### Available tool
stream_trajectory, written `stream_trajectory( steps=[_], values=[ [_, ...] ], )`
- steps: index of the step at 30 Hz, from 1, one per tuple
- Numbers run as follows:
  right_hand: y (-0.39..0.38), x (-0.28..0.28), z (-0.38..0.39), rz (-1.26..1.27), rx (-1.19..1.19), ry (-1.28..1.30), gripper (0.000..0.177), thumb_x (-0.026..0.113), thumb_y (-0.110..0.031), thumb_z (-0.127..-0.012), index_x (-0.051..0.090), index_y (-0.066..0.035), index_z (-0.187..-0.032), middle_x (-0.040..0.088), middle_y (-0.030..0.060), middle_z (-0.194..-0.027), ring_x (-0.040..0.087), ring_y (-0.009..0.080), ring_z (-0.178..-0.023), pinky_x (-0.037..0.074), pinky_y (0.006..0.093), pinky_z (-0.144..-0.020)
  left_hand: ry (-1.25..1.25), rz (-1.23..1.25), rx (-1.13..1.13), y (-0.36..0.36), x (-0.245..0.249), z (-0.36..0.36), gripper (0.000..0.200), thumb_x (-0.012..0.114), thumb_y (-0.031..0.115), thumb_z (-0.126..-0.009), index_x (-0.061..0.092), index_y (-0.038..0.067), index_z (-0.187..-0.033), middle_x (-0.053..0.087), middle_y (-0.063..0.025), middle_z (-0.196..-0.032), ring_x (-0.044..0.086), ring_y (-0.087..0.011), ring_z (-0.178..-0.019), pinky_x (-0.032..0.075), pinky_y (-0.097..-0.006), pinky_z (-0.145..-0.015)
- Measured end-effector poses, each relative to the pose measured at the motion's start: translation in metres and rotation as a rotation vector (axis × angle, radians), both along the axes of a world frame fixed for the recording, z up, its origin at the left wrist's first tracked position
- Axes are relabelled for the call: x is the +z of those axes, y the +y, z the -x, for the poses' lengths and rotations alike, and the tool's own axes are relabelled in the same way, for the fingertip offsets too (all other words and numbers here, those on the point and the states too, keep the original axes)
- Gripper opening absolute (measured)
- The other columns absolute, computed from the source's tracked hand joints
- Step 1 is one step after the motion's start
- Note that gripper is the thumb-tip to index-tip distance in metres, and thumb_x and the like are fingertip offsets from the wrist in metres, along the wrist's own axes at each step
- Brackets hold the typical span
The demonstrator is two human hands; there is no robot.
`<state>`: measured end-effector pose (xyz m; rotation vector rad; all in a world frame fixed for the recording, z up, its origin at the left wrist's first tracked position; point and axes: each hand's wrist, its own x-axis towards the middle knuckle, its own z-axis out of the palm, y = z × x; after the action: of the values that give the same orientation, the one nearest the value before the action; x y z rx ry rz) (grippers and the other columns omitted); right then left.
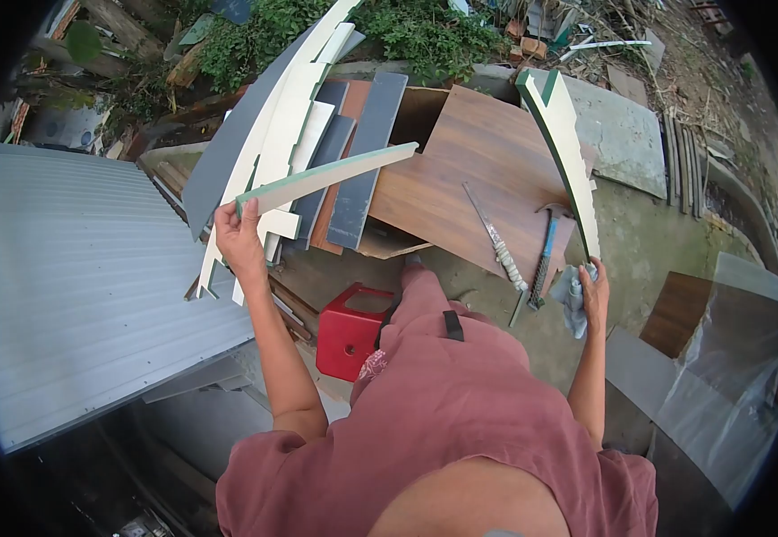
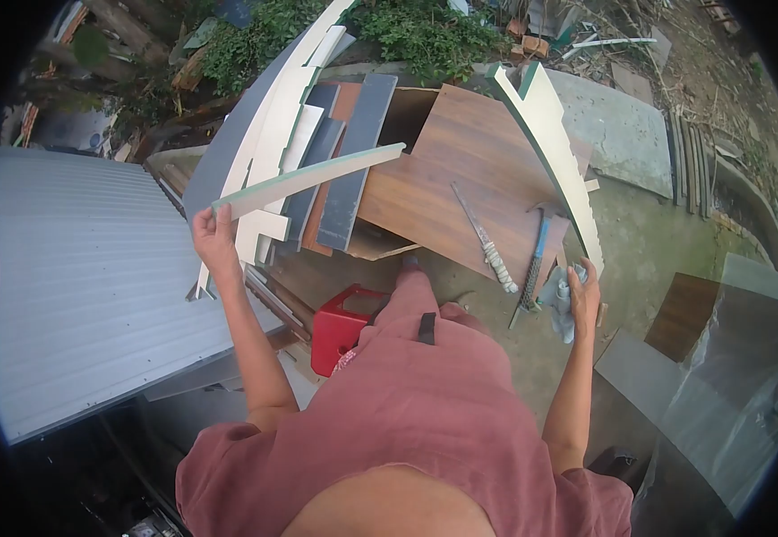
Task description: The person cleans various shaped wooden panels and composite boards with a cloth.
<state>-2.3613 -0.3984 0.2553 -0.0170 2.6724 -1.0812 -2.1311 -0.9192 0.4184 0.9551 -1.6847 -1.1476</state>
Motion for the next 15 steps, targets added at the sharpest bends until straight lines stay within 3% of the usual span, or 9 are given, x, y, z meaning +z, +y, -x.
stream_trajectory(
  steps=[2,6,8,10,12,14,15],
  values=[
    [-0.038,0.019,0.001,0.075,0.039,-0.013,0.054,0.059,-0.037,-0.082,0.049,-0.005,-0.124,0.057,0.0231,-0.115,0.053,0.0335,-0.110,0.038,0.0374,-0.095,-0.081,0.077,-0.122,0.017,0.007,0.015,0.023,0.068,0.014,-0.084,0.054,-0.002,-0.094,0.059,-0.0025,-0.080,0.053,-0.0052,-0.072,0.042,-0.0171,-0.065],
    [-0.124,0.047,-0.007,0.335,0.130,-0.086,0.057,0.060,-0.038,-0.082,0.047,-0.004,-0.127,0.053,0.0205,-0.121,0.049,0.0311,-0.114,0.037,0.0373,-0.096,-0.101,0.090,-0.232,0.039,0.012,0.029,0.022,0.068,0.013,-0.084,0.055,-0.002,-0.093,0.061,-0.0037,-0.083,0.056,-0.0067,-0.074,0.045,-0.0201,-0.069],
    [-0.175,0.059,-0.011,0.616,0.140,-0.155,0.060,0.059,-0.037,-0.083,0.042,-0.005,-0.131,0.047,0.0175,-0.129,0.045,0.0281,-0.119,0.033,0.0359,-0.099,-0.075,0.096,-0.270,0.047,0.013,0.036,0.021,0.065,0.014,-0.086,0.056,-0.002,-0.097,0.065,-0.0080,-0.090,0.059,-0.0100,-0.081,0.048,-0.0238,-0.075],
    [-0.232,0.102,-0.020,1.022,0.175,-0.407,0.060,0.058,-0.030,-0.084,0.037,-0.005,-0.134,0.044,0.0150,-0.131,0.040,0.0254,-0.123,0.030,0.0344,-0.102,-0.078,0.101,-0.304,0.057,0.024,0.043,0.022,0.063,0.014,-0.087,0.056,-0.002,-0.101,0.065,-0.0098,-0.094,0.060,-0.0118,-0.085,0.048,-0.0251,-0.077],
    [-0.284,0.138,-0.033,1.126,0.359,-0.339,0.056,0.055,-0.022,-0.085,0.035,-0.006,-0.136,0.045,0.0142,-0.128,0.041,0.0243,-0.121,0.030,0.0344,-0.102,-0.117,0.130,-0.360,0.057,0.027,0.044,0.029,0.059,0.015,-0.090,0.055,-0.002,-0.113,0.066,-0.0117,-0.101,0.060,-0.0152,-0.092,0.048,-0.0277,-0.081],
    [-0.329,0.180,-0.054,1.103,0.551,-0.153,0.053,0.053,-0.016,-0.085,0.036,-0.006,-0.135,0.044,0.0135,-0.127,0.042,0.0254,-0.119,0.031,0.0342,-0.101,-0.128,0.111,-0.347,0.059,0.028,0.044,0.030,0.059,0.014,-0.090,0.055,-0.002,-0.114,0.065,-0.0118,-0.101,0.061,-0.0154,-0.091,0.048,-0.0277,-0.081],
    [-0.348,0.184,-0.063,1.036,0.667,0.101,0.049,0.052,-0.016,-0.085,0.039,-0.007,-0.132,0.044,0.0124,-0.123,0.044,0.0237,-0.117,0.036,0.0337,-0.097,-0.137,0.087,-0.331,0.059,0.027,0.043,0.031,0.059,0.014,-0.090,0.055,-0.002,-0.115,0.065,-0.0119,-0.101,0.061,-0.0156,-0.090,0.048,-0.0277,-0.080]
  ],
)
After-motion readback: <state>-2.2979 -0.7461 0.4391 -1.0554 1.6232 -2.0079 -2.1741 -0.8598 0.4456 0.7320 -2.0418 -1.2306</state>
